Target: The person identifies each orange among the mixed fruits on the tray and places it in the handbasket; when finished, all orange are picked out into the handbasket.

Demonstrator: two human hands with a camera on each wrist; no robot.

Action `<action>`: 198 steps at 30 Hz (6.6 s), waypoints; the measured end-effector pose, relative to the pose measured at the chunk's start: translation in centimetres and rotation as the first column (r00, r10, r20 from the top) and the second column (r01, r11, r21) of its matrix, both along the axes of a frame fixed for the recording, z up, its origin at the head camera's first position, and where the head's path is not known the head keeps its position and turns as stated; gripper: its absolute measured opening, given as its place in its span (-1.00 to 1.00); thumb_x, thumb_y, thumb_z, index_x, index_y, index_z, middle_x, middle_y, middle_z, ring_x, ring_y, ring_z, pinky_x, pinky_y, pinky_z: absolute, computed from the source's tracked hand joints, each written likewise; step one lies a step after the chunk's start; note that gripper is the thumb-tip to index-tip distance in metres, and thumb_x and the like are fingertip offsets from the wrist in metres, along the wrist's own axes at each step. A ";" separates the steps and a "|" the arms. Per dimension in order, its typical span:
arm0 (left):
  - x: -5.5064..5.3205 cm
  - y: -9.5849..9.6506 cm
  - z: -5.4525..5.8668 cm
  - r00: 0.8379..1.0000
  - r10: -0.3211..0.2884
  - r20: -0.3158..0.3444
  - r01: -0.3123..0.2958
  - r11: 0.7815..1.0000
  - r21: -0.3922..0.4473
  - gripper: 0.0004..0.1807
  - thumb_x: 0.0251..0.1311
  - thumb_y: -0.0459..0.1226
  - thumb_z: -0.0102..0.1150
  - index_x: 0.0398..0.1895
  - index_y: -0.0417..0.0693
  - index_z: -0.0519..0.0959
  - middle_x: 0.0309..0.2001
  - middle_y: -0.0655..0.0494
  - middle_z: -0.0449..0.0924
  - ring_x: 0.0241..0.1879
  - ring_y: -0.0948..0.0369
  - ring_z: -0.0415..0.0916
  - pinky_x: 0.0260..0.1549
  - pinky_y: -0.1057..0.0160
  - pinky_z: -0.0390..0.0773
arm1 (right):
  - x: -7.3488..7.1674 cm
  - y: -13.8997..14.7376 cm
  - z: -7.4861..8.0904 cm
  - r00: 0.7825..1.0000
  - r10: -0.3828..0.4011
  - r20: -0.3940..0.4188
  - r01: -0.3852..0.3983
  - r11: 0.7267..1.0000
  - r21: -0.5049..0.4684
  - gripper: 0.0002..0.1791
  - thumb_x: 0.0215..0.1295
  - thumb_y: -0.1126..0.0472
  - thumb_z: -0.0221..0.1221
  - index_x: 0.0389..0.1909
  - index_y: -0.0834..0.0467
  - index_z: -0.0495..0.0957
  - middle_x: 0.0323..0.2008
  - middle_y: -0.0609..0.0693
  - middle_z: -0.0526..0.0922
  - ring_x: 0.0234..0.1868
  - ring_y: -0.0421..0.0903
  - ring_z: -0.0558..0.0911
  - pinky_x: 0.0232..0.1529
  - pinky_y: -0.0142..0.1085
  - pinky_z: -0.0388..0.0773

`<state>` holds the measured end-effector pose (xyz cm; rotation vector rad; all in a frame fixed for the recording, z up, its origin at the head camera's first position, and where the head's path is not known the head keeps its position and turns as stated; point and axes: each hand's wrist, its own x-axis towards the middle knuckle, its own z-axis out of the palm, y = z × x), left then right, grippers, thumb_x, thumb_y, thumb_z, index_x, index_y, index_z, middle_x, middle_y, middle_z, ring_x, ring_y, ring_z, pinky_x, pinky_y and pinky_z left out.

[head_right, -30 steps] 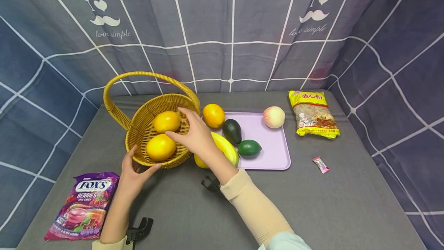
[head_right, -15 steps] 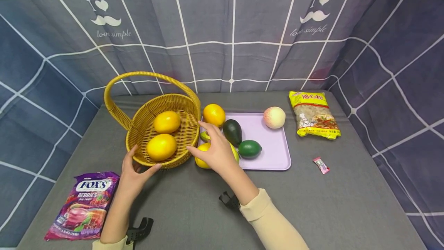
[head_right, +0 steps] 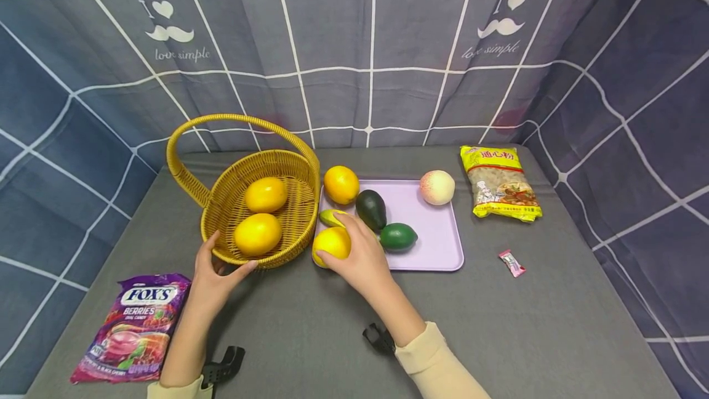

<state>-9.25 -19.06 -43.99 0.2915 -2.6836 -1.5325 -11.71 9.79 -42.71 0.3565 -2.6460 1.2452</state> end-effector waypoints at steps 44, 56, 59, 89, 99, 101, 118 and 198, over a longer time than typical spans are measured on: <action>-0.1 -0.2 -0.2 1.000 0.004 0.023 -0.004 1.000 -0.018 0.18 -0.02 0.09 0.42 0.54 0.12 -0.15 0.52 -0.12 -0.36 0.40 -0.19 -0.01 0.32 -0.11 0.19 | -0.4 -0.7 -2.7 1.000 0.013 0.018 -0.015 0.989 0.145 -0.13 -0.13 -0.15 0.49 0.23 0.09 0.43 0.15 0.03 0.50 0.21 -0.04 0.45 0.24 -0.09 0.38; -0.1 -0.1 0.0 0.999 0.008 0.039 -0.007 1.000 -0.018 0.18 -0.02 0.09 0.42 0.54 0.12 -0.15 0.52 -0.10 -0.38 0.40 -0.18 0.00 0.32 -0.12 0.17 | -0.4 -0.2 -1.6 0.997 -0.032 0.070 0.027 0.997 0.067 -0.13 -0.18 -0.16 0.50 0.19 0.07 0.45 0.14 -0.01 0.50 0.16 0.01 0.47 0.18 0.01 0.42; -0.1 -0.1 0.0 0.999 0.008 0.043 -0.008 1.000 -0.016 0.18 -0.02 0.10 0.42 0.54 0.12 -0.15 0.52 -0.10 -0.38 0.40 -0.18 0.00 0.32 -0.12 0.16 | -0.3 0.2 -0.8 0.991 -0.048 0.126 0.046 0.999 0.015 -0.11 -0.18 -0.17 0.50 0.23 0.05 0.42 0.17 -0.02 0.46 0.15 0.04 0.47 0.16 0.07 0.42; -0.1 0.0 0.0 1.000 0.008 0.011 -0.008 1.000 -0.026 0.16 0.00 0.06 0.42 0.54 0.10 -0.12 0.51 -0.16 -0.33 0.37 -0.21 0.06 0.30 -0.14 0.19 | -3.0 -5.8 2.4 0.995 0.097 0.025 -0.093 0.989 -0.116 -0.14 -0.09 -0.22 0.44 0.25 0.01 0.38 0.14 -0.08 0.45 0.06 -0.13 0.49 0.10 -0.16 0.51; 0.1 0.1 0.2 1.000 0.005 0.010 -0.005 1.000 -0.023 0.15 0.02 0.05 0.41 0.55 0.07 -0.15 0.51 -0.16 -0.36 0.40 -0.21 0.00 0.31 -0.14 0.17 | -4.1 -7.0 1.6 0.996 0.068 -0.055 -0.067 0.998 0.008 -0.15 -0.09 -0.18 0.44 0.22 0.09 0.40 0.15 0.02 0.45 0.10 -0.05 0.49 0.18 -0.12 0.46; 0.2 0.1 0.2 1.000 0.004 0.009 -0.004 1.000 -0.018 0.16 0.03 0.05 0.41 0.55 0.07 -0.15 0.51 -0.16 -0.37 0.40 -0.21 -0.01 0.31 -0.13 0.17 | -4.2 -7.1 1.4 0.996 0.067 -0.065 -0.065 0.998 0.024 -0.15 -0.08 -0.19 0.44 0.22 0.10 0.40 0.15 0.03 0.46 0.10 -0.04 0.49 0.17 -0.11 0.46; 0.1 0.1 0.3 1.000 0.001 0.002 -0.001 1.000 -0.013 0.16 0.02 0.05 0.41 0.55 0.08 -0.15 0.51 -0.15 -0.36 0.40 -0.19 -0.02 0.32 -0.12 0.18 | -4.5 -7.4 1.6 0.994 0.090 -0.064 -0.081 0.989 0.125 -0.14 0.00 -0.18 0.39 0.27 0.14 0.35 0.21 0.06 0.42 0.22 -0.02 0.41 0.28 -0.13 0.35; -0.1 0.0 -0.5 1.000 0.018 -0.007 -0.018 1.000 -0.006 0.16 -0.03 0.03 0.45 0.54 0.11 -0.11 0.51 -0.15 -0.32 0.38 -0.19 0.05 0.31 -0.11 0.20 | -12.4 -0.1 1.7 0.984 -0.142 0.110 0.138 0.990 0.041 -0.07 0.02 -0.11 0.36 0.40 0.12 0.24 0.35 0.10 0.30 0.33 0.07 0.31 0.35 -0.03 0.22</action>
